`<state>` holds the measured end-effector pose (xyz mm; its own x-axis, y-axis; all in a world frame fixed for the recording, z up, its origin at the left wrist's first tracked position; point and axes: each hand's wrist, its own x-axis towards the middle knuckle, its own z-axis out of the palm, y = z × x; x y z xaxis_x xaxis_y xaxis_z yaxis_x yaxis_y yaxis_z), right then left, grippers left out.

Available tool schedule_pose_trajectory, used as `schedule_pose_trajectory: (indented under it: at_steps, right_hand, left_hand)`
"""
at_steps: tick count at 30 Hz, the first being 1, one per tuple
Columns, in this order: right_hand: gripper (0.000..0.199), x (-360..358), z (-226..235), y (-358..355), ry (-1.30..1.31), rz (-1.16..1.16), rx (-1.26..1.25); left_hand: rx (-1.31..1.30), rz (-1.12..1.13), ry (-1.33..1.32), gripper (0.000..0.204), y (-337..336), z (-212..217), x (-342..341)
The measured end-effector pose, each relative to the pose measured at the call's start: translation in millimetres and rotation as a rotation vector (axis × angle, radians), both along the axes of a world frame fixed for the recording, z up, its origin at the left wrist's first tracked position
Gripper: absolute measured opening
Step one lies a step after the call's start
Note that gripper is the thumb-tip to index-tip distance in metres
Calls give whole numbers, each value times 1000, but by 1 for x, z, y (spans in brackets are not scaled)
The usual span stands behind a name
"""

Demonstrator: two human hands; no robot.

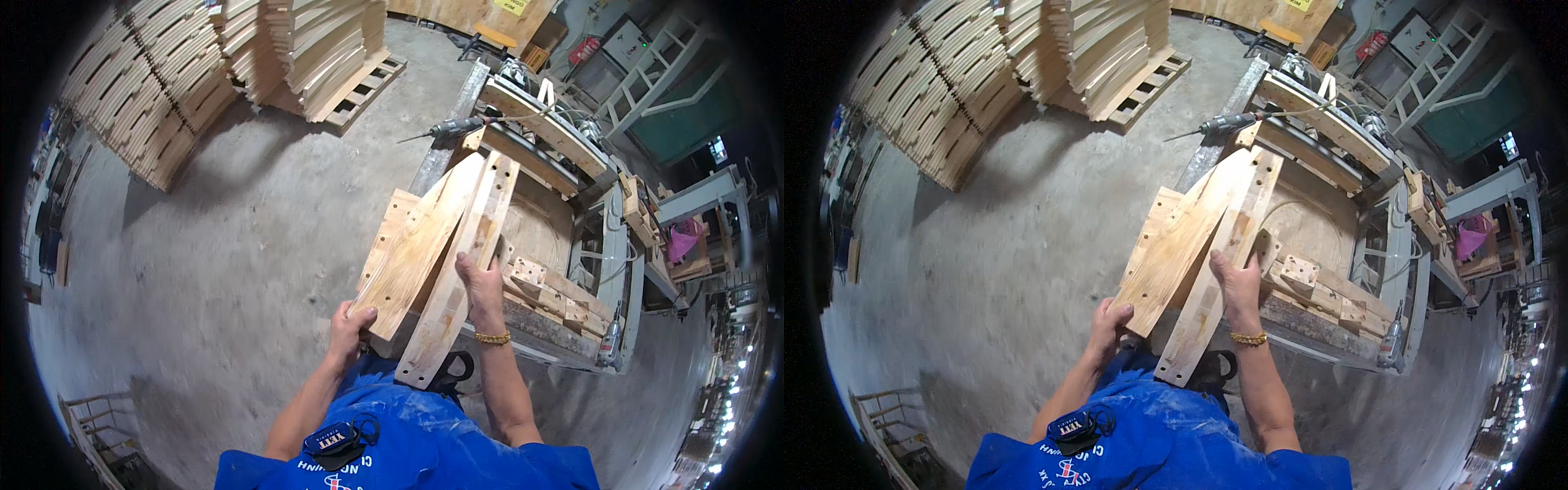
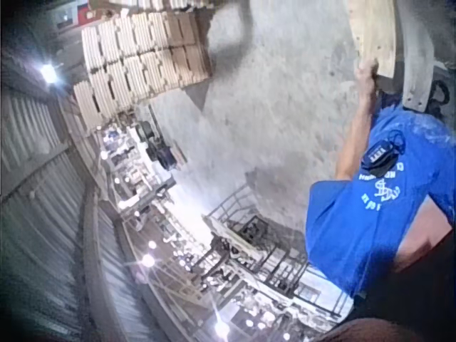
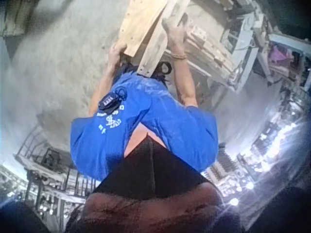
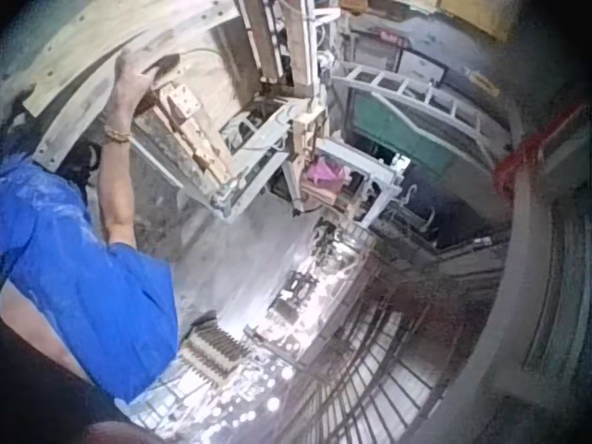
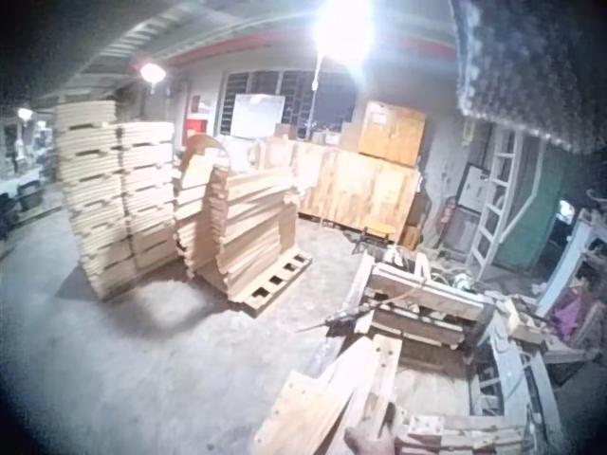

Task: The person drills holes into small wooden pieces using a handheld power drill. They repeatedly pick up pieces, position them on a workbench, drill multiple holes, and set the pieces aside.

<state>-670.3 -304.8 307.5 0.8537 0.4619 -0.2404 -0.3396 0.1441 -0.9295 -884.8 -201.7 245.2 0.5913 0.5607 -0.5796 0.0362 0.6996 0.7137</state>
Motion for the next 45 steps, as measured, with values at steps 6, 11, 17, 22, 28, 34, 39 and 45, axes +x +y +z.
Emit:
schedule_pose_trajectory:
  at_steps: [6, 11, 17, 22, 28, 34, 39, 45]
  right_hand:
    - [42, -9, -15, 19, 59, 2, -4]
    - [45, -5, -29, 28, 76, 30, -19]
    - [36, -5, -35, 33, 77, 56, -90]
    - [42, -4, -38, 32, 19, 48, -141]
    - [47, -1, -45, 30, -19, 5, -261]
    - [60, 4, -44, 43, -173, 16, -622]
    - [36, -2, -44, 46, -207, -50, -608]
    - [55, 0, -51, 39, -278, -110, -572]
  left_hand:
    - [836, 102, 346, 62, -20, 4, -22]
    - [1024, 90, 403, 76, -37, 4, -24]
    - [1179, 26, 366, 84, -39, -6, -30]
    - [1273, -111, 212, 77, -13, -11, -31]
    - [1003, -493, 125, 69, 57, 22, 28]
    - [867, -552, -129, 66, 89, 17, 101]
    - [648, -549, -245, 57, 76, 3, 109]
    - [513, -585, -212, 51, 87, 4, 115]
